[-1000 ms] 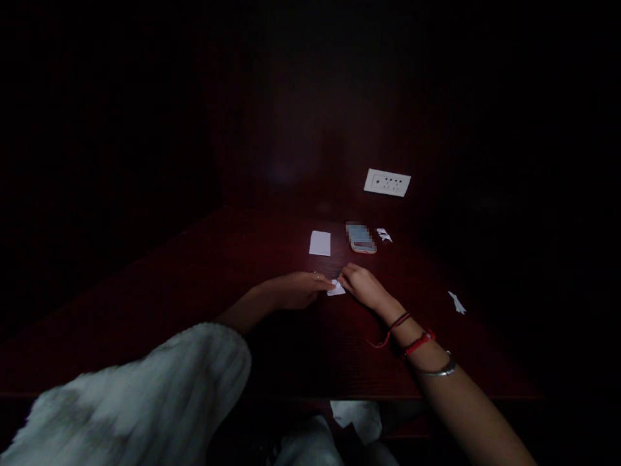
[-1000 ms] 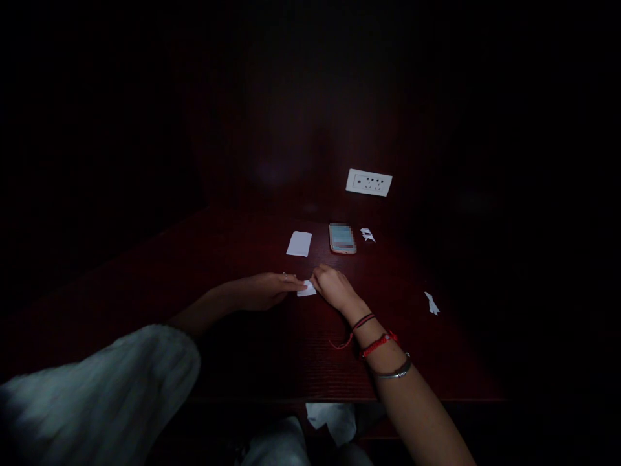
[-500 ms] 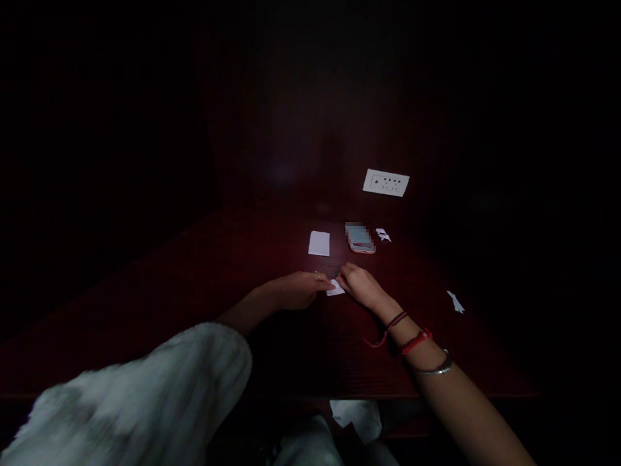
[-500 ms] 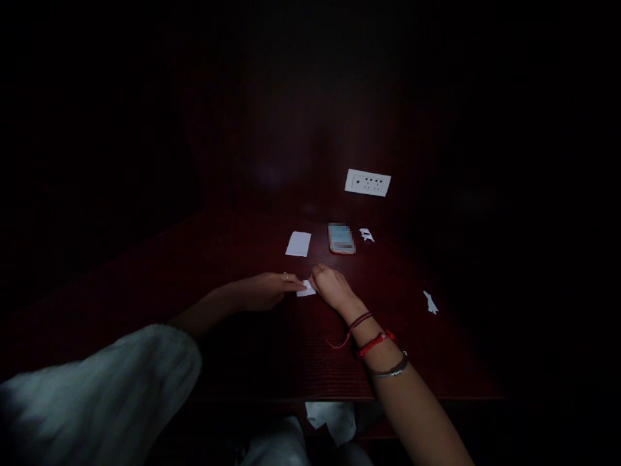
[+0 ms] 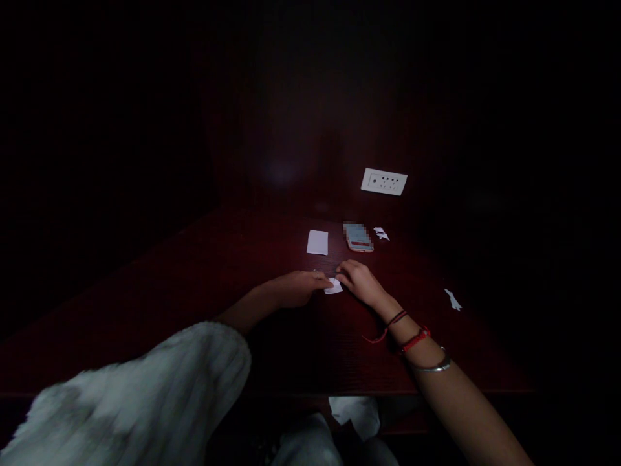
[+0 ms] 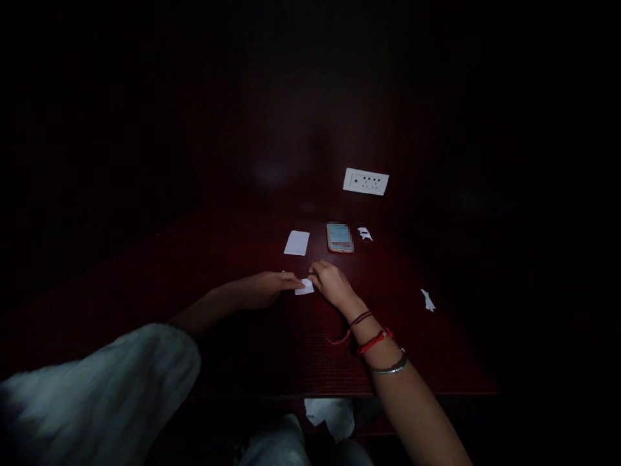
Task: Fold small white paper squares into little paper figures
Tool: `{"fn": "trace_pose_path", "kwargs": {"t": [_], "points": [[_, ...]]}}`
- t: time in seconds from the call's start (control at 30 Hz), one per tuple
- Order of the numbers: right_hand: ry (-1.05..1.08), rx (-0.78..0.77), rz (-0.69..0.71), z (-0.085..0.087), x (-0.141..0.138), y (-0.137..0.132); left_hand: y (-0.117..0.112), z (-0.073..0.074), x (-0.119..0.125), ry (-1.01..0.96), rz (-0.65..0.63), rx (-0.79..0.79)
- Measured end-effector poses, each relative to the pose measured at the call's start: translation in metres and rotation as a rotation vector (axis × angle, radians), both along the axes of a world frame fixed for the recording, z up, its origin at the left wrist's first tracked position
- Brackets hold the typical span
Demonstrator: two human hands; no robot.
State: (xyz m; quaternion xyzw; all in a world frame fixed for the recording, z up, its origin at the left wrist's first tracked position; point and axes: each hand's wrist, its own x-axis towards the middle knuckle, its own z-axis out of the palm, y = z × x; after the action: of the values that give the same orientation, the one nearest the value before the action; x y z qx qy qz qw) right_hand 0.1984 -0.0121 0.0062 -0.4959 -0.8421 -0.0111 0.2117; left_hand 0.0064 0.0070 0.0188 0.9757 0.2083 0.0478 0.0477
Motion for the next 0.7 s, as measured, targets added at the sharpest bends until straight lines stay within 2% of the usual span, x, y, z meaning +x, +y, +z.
{"fn": "trace_pose_path", "kwargs": {"t": [0.2,0.7], "points": [[-0.085,-0.018,0.2,0.006,0.01,-0.009,0.001,-0.001,-0.002,0.0,0.012,-0.02],[-0.236,-0.031,0.242,0.008,0.006,-0.017,0.001,0.001,-0.005,-0.034,-0.024,-0.055]]}}
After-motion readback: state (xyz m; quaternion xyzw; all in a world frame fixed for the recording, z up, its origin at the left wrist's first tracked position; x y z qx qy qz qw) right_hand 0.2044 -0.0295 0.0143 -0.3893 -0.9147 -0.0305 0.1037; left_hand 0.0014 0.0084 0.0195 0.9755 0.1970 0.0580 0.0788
